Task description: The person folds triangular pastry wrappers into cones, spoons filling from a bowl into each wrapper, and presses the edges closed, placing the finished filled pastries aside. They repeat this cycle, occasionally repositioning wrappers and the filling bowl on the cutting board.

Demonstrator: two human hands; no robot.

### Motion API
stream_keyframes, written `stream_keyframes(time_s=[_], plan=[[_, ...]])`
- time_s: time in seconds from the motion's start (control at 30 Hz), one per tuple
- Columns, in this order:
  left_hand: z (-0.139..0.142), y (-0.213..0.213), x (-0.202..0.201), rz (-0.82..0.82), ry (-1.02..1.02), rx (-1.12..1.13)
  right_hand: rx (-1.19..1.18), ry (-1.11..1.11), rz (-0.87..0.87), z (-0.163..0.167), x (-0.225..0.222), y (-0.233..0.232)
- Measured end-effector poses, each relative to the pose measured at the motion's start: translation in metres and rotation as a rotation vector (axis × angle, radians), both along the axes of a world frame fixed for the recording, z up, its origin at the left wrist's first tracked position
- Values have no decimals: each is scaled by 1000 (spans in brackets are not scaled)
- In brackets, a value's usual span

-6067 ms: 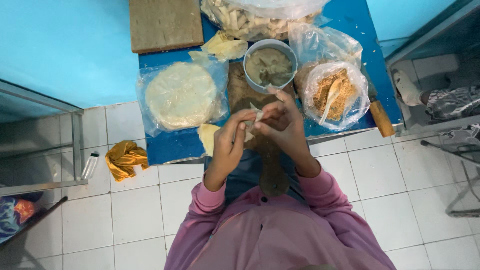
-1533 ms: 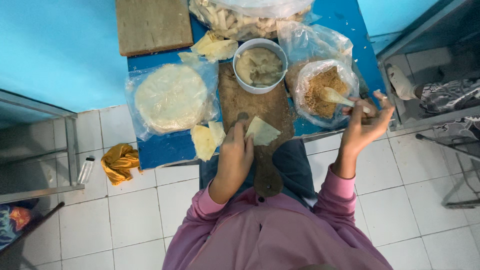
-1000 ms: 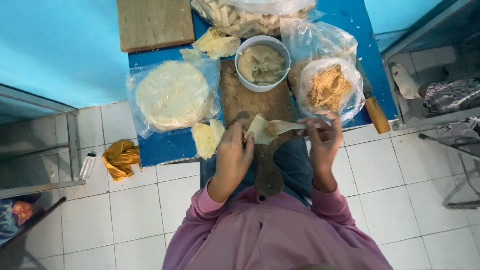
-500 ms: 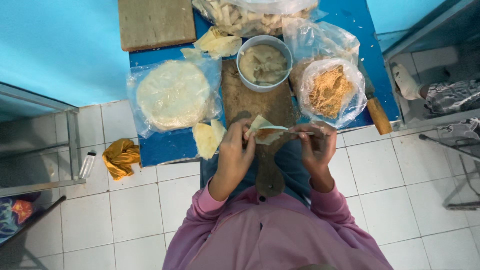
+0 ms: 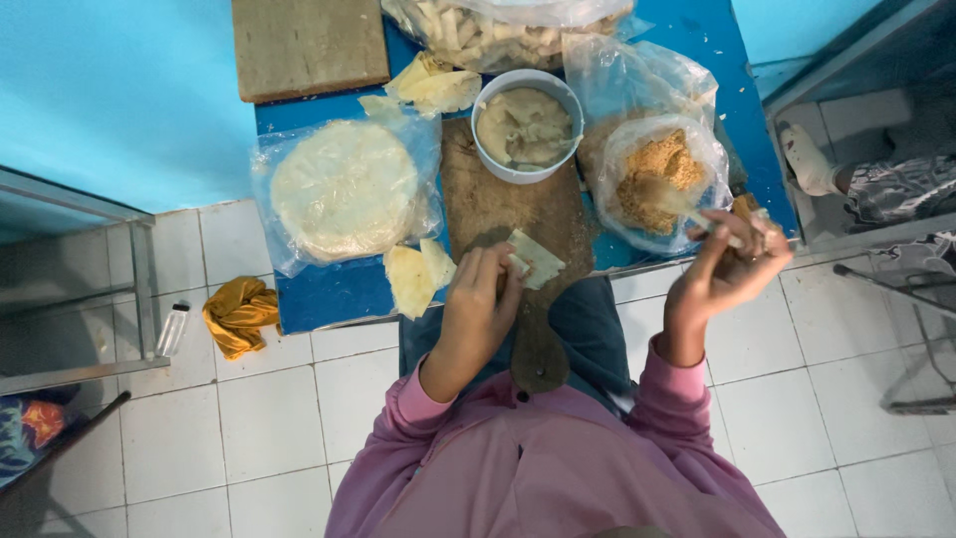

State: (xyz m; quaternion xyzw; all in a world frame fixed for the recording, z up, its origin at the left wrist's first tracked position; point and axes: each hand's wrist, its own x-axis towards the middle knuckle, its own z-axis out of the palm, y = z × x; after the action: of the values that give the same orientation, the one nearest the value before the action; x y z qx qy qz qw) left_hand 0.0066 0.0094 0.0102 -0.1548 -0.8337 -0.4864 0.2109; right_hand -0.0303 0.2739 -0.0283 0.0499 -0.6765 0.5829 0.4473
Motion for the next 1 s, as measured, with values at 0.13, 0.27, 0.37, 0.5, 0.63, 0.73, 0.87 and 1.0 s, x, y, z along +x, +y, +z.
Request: stream_keyframes(time_s=[0.13,0.27,0.37,0.5,0.63,0.73,0.87,1.0], plan=[[0,2,0,-7,-18,-38,528,-148,-226,13,-7,-8],[-1,3,1,-12,10,-75,807,-137,-358,23,15,-41],[-2,2,2,-14,16,-94,735,-201,-96,27,34,-62],[-2,2,2,-21,29,-94,789,-305,34,26,40,-84],[-1,1,2,-35,40,-90,719,-395,78,24,35,-91],[0,-1,2,-53,42,-100,567,-432,118,23,35,-95],[-1,-1,3,-61,26,-101,354,-464,283,21,34,-99],[-2,0,1,-50,39,-104,459,-310,261,19,33,-105]])
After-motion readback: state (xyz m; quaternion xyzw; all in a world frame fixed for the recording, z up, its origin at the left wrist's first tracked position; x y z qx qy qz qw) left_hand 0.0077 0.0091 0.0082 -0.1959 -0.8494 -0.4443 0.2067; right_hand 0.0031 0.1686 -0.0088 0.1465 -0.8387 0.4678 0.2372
